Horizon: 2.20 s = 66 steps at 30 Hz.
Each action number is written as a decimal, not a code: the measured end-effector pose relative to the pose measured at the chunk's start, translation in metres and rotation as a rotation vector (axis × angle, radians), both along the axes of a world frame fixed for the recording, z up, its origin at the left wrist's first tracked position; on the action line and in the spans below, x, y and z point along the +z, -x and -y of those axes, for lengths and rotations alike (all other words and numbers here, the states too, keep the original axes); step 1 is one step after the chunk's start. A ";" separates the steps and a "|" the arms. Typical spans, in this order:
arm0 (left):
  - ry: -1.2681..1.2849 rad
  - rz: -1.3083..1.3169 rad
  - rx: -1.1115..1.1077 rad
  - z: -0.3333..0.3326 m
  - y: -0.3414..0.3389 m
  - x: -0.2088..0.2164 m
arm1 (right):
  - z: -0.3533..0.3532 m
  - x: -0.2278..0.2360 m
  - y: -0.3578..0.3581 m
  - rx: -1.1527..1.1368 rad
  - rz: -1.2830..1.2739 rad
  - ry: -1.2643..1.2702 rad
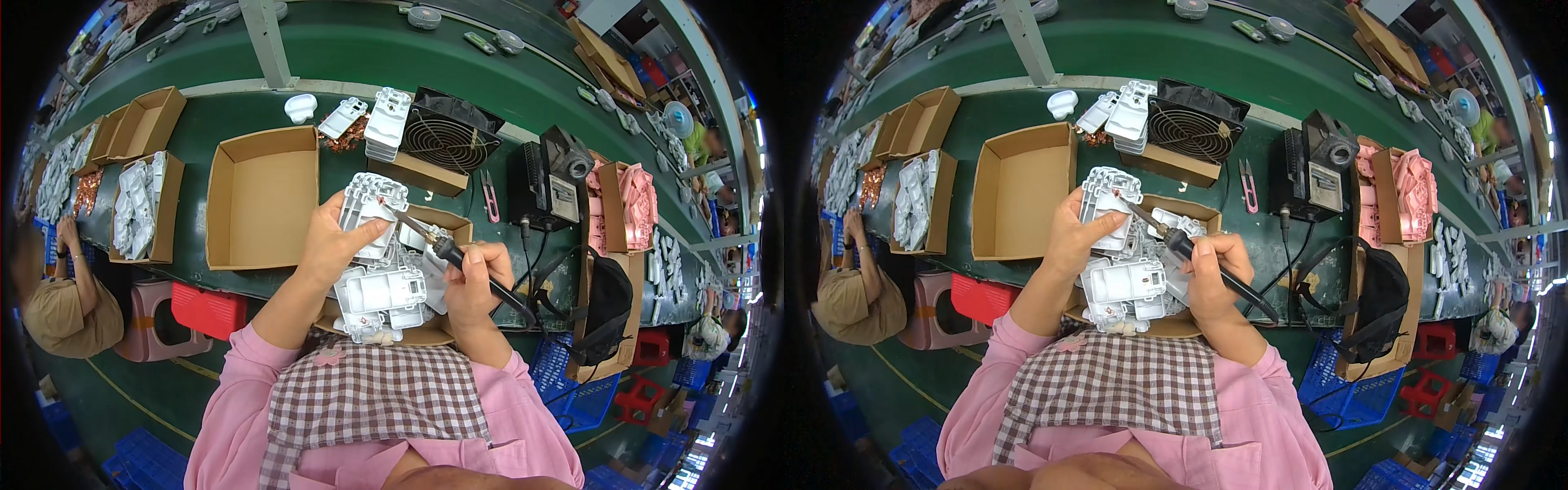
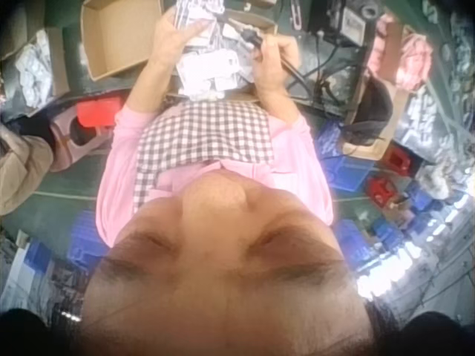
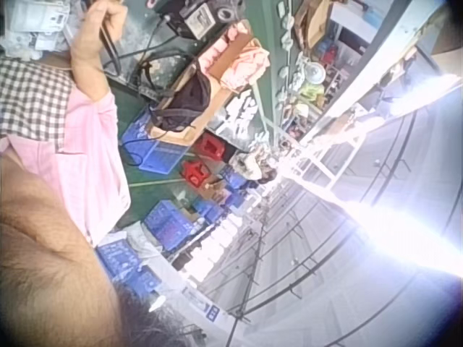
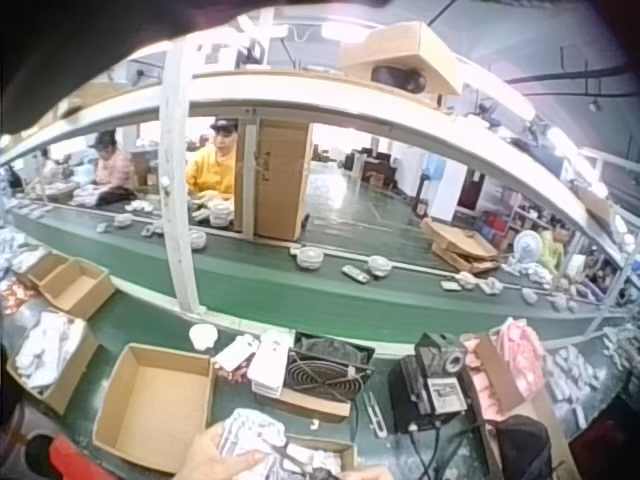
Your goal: The person solders plastic casing components using a soldering iron, picking them from and placing them into cardboard boxes on the assembly line.
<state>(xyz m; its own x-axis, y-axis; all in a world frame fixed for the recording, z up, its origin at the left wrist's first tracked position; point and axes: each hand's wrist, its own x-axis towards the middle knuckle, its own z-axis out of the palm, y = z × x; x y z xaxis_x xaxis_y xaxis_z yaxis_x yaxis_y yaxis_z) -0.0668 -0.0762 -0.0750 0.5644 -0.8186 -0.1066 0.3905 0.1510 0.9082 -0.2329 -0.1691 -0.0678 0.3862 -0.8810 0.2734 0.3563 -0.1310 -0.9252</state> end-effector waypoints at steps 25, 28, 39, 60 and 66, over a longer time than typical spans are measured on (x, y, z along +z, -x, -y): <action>-0.033 0.078 0.008 -0.001 0.003 0.001 | 0.001 0.002 -0.004 0.012 0.068 -0.052; -0.018 0.080 0.001 0.000 0.003 0.002 | 0.001 0.002 -0.004 0.017 0.063 -0.047; -0.053 0.128 0.011 0.000 0.002 -0.001 | 0.000 0.003 -0.005 0.018 0.074 -0.048; -0.036 0.232 0.065 0.001 0.013 0.006 | -0.002 -0.006 0.013 0.178 0.320 0.005; -0.022 0.311 0.171 0.000 0.016 0.011 | -0.003 -0.006 0.014 0.087 0.048 0.228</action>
